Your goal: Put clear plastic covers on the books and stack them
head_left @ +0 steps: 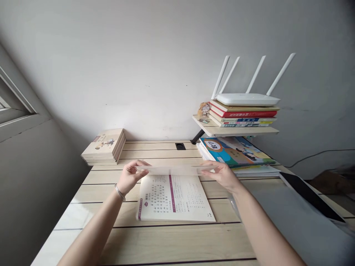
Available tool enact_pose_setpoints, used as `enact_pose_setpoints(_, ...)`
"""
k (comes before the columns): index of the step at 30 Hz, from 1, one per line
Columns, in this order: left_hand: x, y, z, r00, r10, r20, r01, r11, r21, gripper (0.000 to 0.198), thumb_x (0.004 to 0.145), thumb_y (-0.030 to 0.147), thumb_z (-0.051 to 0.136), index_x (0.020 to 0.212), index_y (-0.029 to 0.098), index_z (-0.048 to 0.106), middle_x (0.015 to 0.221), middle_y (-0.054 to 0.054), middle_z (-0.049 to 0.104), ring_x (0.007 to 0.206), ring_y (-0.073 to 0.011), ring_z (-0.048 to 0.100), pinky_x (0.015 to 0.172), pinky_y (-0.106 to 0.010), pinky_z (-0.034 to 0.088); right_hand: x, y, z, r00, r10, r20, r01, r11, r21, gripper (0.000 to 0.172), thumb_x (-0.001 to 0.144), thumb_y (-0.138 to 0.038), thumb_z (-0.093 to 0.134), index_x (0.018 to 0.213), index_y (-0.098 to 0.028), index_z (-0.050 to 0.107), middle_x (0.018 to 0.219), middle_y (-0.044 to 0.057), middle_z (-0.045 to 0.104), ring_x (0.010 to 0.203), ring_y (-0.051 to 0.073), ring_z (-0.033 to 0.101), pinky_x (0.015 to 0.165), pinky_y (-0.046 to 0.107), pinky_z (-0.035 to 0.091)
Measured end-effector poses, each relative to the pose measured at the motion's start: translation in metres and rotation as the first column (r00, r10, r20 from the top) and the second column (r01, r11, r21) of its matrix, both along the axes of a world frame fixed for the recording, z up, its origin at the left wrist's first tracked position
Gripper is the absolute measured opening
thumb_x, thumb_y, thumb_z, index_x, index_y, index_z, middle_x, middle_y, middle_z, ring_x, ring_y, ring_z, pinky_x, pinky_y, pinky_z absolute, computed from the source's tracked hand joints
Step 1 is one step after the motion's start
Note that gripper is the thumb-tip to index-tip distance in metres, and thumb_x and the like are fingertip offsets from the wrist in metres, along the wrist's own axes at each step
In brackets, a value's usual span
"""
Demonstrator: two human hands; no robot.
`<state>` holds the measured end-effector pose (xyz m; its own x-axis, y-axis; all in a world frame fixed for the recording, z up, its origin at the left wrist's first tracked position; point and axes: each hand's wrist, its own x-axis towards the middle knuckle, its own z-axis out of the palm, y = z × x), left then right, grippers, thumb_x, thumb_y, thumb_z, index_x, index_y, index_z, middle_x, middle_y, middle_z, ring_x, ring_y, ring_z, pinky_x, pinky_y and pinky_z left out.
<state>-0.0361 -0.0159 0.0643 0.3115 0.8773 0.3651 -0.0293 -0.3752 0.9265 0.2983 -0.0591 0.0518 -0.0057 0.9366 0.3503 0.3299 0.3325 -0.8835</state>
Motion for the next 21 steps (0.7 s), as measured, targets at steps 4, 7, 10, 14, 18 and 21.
enact_pose_setpoints(4, -0.017, -0.02, -0.004, 0.945, -0.137, -0.296, 0.189, 0.97, 0.154, 0.006, 0.076, 0.022, 0.063, 0.08, 0.018, 0.064, 0.095, -0.008, 0.069, 0.094, -0.0197, 0.062, 0.088, -0.037, 0.046, 0.002, -0.028, 0.0, 0.953, 0.149, 0.262, -0.159, 0.987, 0.015, 0.013, 0.074, -0.031, 0.064, 0.078, -0.022, 0.071, 0.089, 0.006, 0.07, 0.087, 0.02, 0.063, 0.083, 0.035, 0.048)
enact_pose_setpoints(7, -0.031, -0.04, -0.02, 0.849, -0.111, -0.517, 0.295, 0.911, 0.289, 0.023, 0.078, 0.017, 0.057, 0.099, 0.022, 0.065, 0.112, -0.009, 0.064, 0.107, -0.0214, 0.057, 0.093, -0.04, 0.044, -0.001, -0.05, -0.012, 0.867, 0.162, 0.471, -0.196, 0.98, 0.023, 0.019, 0.075, -0.016, 0.057, 0.086, -0.024, 0.071, 0.097, 0.005, 0.069, 0.094, 0.02, 0.062, 0.084, 0.035, 0.048)
enact_pose_setpoints(10, -0.041, -0.059, -0.038, 0.71, -0.022, -0.704, 0.39, 0.844, 0.368, 0.045, 0.077, 0.012, 0.052, 0.12, 0.027, 0.054, 0.131, -0.006, 0.051, 0.123, -0.0231, 0.043, 0.1, -0.043, 0.039, -0.002, -0.071, -0.028, 0.733, 0.152, 0.663, -0.213, 0.977, 0.013, 0.051, 0.067, 0.0, 0.046, 0.103, -0.029, 0.066, 0.113, 0.003, 0.063, 0.108, 0.02, 0.054, 0.093, 0.037, 0.044)
enact_pose_setpoints(14, -0.045, -0.079, -0.047, 0.507, 0.016, -0.862, 0.504, 0.805, 0.311, 0.055, 0.079, 0.014, 0.05, 0.131, 0.031, 0.042, 0.144, -0.002, 0.033, 0.133, -0.0247, 0.028, 0.106, -0.046, 0.031, -0.002, -0.095, -0.036, 0.553, 0.175, 0.815, -0.216, 0.974, -0.063, 0.069, 0.066, 0.003, 0.041, 0.12, -0.037, 0.055, 0.132, -0.004, 0.05, 0.123, 0.02, 0.043, 0.102, 0.04, 0.038)
enact_pose_setpoints(18, -0.04, -0.093, -0.052, 0.438, 0.058, -0.897, 0.537, 0.784, 0.313, 0.057, 0.083, 0.022, 0.049, 0.137, 0.031, 0.033, 0.148, -0.003, 0.023, 0.136, -0.0277, 0.017, 0.108, -0.05, 0.024, -0.003, -0.107, -0.039, 0.509, 0.23, 0.83, -0.213, 0.967, -0.138, 0.062, 0.075, -0.004, 0.042, 0.126, -0.039, 0.049, 0.139, -0.006, 0.041, 0.128, 0.021, 0.037, 0.103, 0.04, 0.037)
enact_pose_setpoints(21, -0.036, -0.105, -0.059, 0.424, 0.096, -0.901, 0.531, 0.779, 0.333, 0.062, 0.085, 0.035, 0.049, 0.141, 0.028, 0.023, 0.151, -0.007, 0.013, 0.137, -0.0316, 0.01, 0.107, -0.054, 0.022, -0.005, -0.113, -0.046, 0.555, 0.243, 0.796, -0.206, 0.967, -0.151, 0.053, 0.082, -0.011, 0.042, 0.129, -0.034, 0.047, 0.142, -0.004, 0.036, 0.13, 0.021, 0.034, 0.104, 0.038, 0.036)
